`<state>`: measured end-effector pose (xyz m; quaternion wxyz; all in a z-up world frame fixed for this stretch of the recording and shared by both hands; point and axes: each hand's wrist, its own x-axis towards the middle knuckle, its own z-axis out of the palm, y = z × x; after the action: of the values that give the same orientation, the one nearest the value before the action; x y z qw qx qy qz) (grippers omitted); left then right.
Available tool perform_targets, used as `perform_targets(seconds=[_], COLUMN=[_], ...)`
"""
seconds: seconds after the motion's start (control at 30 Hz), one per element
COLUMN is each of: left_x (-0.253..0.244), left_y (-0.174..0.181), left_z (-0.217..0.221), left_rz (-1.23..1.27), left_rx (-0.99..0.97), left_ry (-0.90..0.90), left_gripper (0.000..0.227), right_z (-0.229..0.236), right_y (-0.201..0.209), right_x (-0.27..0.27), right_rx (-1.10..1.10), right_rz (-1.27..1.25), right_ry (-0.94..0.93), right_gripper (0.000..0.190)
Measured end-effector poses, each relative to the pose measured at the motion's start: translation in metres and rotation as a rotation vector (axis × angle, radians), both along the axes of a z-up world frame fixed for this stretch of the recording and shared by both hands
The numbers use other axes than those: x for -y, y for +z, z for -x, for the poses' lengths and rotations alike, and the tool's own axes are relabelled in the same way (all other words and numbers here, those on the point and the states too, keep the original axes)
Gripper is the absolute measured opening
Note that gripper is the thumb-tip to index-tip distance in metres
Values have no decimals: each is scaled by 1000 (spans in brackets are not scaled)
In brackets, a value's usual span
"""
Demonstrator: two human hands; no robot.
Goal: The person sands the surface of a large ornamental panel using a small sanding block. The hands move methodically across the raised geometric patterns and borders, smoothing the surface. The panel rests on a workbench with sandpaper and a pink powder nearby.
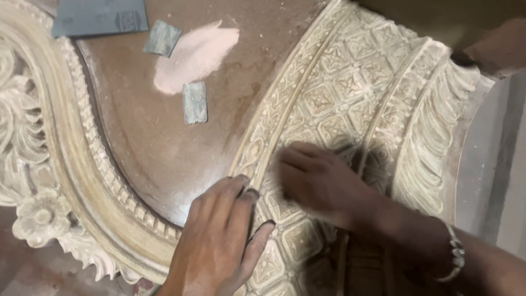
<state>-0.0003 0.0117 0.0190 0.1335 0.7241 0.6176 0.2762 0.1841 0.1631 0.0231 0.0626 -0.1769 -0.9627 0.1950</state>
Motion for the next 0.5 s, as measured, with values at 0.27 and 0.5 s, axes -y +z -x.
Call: perform_targets(seconds=[0.27,0.5], left_x=[-2,-18], left_y=[2,4], left_z=[-3,-2], left_rz=[13,-89], left_rx=[-20,-236], left_ry=[-1,-178], left_gripper=[51,94], right_z=[-2,-61], right_y=[14,48], right_x=[-2,-18], right_rx=[-118,-395], right_rz=[-76,-80], right_ry=[42,-195], right_gripper=[14,21])
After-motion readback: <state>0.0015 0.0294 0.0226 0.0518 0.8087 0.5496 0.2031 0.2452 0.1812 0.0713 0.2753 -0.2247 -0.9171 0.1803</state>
